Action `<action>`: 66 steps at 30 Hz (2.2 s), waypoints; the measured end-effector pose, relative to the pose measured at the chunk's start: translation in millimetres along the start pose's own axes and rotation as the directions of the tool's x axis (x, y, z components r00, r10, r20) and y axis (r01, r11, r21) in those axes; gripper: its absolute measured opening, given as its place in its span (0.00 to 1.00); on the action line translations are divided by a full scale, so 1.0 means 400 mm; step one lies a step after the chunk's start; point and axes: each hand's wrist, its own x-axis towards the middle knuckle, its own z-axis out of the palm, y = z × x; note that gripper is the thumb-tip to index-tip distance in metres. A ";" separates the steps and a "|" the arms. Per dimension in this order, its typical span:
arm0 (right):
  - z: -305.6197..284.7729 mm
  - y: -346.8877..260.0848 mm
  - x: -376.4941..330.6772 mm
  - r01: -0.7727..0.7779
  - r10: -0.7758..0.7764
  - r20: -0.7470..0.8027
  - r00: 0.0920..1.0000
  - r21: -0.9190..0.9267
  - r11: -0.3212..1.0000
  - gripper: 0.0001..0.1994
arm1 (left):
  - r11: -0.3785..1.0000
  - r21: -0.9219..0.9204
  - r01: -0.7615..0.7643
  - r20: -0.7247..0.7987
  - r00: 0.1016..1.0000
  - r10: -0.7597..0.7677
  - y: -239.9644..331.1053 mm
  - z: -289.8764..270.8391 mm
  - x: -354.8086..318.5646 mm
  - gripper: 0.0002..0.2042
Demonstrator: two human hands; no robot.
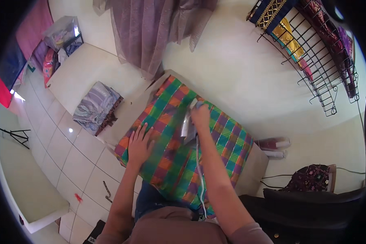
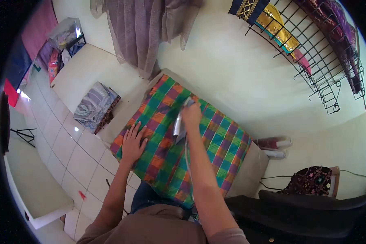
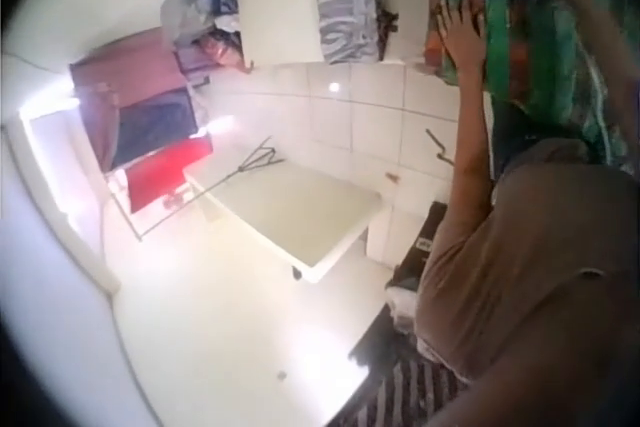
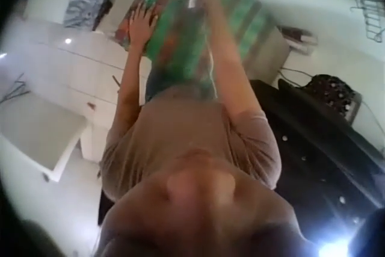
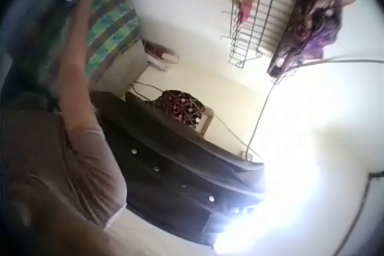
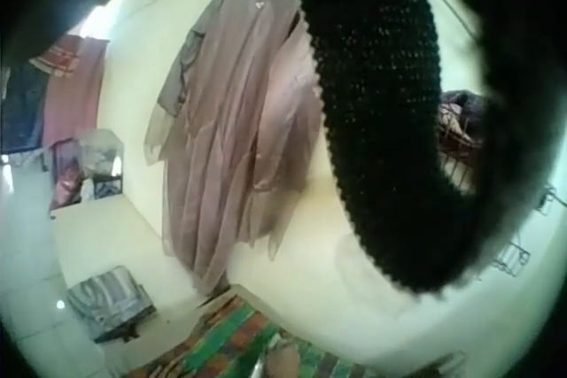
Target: Ironing a plaid garment on a flat surface.
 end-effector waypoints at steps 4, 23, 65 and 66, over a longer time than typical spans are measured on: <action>-0.021 -0.064 0.056 -0.196 0.183 0.145 0.972 0.076 0.978 0.20 | 1.000 0.001 0.002 0.009 1.000 -0.002 -0.047 -0.026 -0.042 0.22; 0.107 -0.226 0.031 0.053 -0.059 0.122 0.991 0.054 0.997 0.21 | 0.989 -0.117 0.087 -0.078 0.992 -0.096 -0.036 -0.034 -0.030 0.18; -0.069 -0.099 -0.073 -0.109 0.110 0.057 0.992 -0.024 0.994 0.15 | 0.990 -0.128 0.055 -0.025 0.998 -0.059 -0.051 -0.033 -0.028 0.26; -0.049 -0.079 -0.027 -0.150 0.150 0.023 0.988 -0.009 0.989 0.17 | 0.989 -0.128 0.074 -0.011 0.997 -0.076 -0.039 -0.036 -0.029 0.26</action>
